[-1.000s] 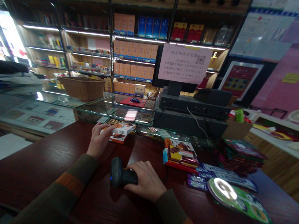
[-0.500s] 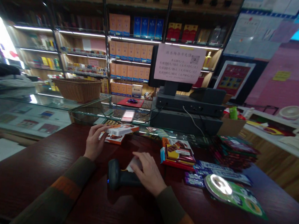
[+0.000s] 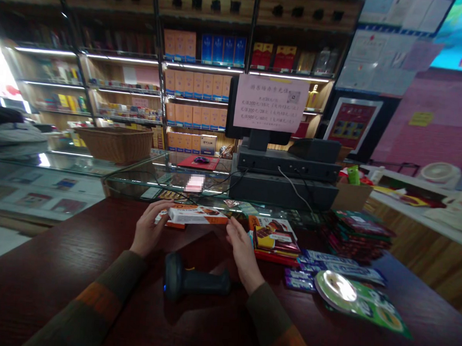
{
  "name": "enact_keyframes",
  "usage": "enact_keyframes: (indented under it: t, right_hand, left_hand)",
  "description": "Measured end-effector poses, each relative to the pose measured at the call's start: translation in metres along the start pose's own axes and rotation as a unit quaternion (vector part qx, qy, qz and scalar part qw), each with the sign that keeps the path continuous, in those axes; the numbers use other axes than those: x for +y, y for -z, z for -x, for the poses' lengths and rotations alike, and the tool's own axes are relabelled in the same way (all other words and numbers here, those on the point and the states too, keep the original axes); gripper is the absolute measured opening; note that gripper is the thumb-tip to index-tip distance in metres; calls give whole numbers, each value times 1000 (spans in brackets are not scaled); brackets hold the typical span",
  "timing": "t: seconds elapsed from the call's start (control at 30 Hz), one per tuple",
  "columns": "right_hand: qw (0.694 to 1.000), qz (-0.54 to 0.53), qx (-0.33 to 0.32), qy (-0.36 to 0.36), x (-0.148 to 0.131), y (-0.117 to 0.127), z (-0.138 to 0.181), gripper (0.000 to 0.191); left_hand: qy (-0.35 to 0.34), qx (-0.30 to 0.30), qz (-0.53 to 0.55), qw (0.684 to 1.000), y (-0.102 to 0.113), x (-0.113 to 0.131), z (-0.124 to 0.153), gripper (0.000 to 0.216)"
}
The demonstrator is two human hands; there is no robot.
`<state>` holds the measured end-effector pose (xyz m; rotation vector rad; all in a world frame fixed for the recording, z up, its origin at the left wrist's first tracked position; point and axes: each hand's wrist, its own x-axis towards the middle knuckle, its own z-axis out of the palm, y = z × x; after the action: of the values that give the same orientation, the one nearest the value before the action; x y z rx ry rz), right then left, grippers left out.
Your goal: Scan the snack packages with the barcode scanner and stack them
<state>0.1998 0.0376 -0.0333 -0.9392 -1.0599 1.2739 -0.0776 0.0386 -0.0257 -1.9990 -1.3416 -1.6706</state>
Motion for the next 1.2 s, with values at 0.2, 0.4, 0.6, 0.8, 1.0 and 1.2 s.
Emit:
enact_keyframes:
  t: [0.2, 0.4, 0.6, 0.8, 1.0, 1.2]
  right_hand:
    - [1000, -13, -19, -5, 0, -4, -1, 54]
    - [998, -37, -45, -32, -6, -18, 2, 52]
    - [998, -25, -52, -19, -12, -32, -3, 49]
    - [998, 30, -52, -12, -10, -45, -15, 49]
    - [996, 60, -57, -17, -10, -65, -25, 42]
    - [989, 117, -85, -3, -2, -83, -37, 37]
  left_hand:
    - [30, 4, 18, 999, -2, 0, 1, 26]
    - [141, 52, 24, 988, 2, -1, 0, 33]
    - [161, 39, 25, 986, 3, -6, -2, 33]
    - [210, 19, -24, 977, 10, -16, -12, 48]
    - [305, -37, -70, 949, 24, -27, -18, 60]
    - [322, -98, -71, 939, 36, -54, -15, 52]
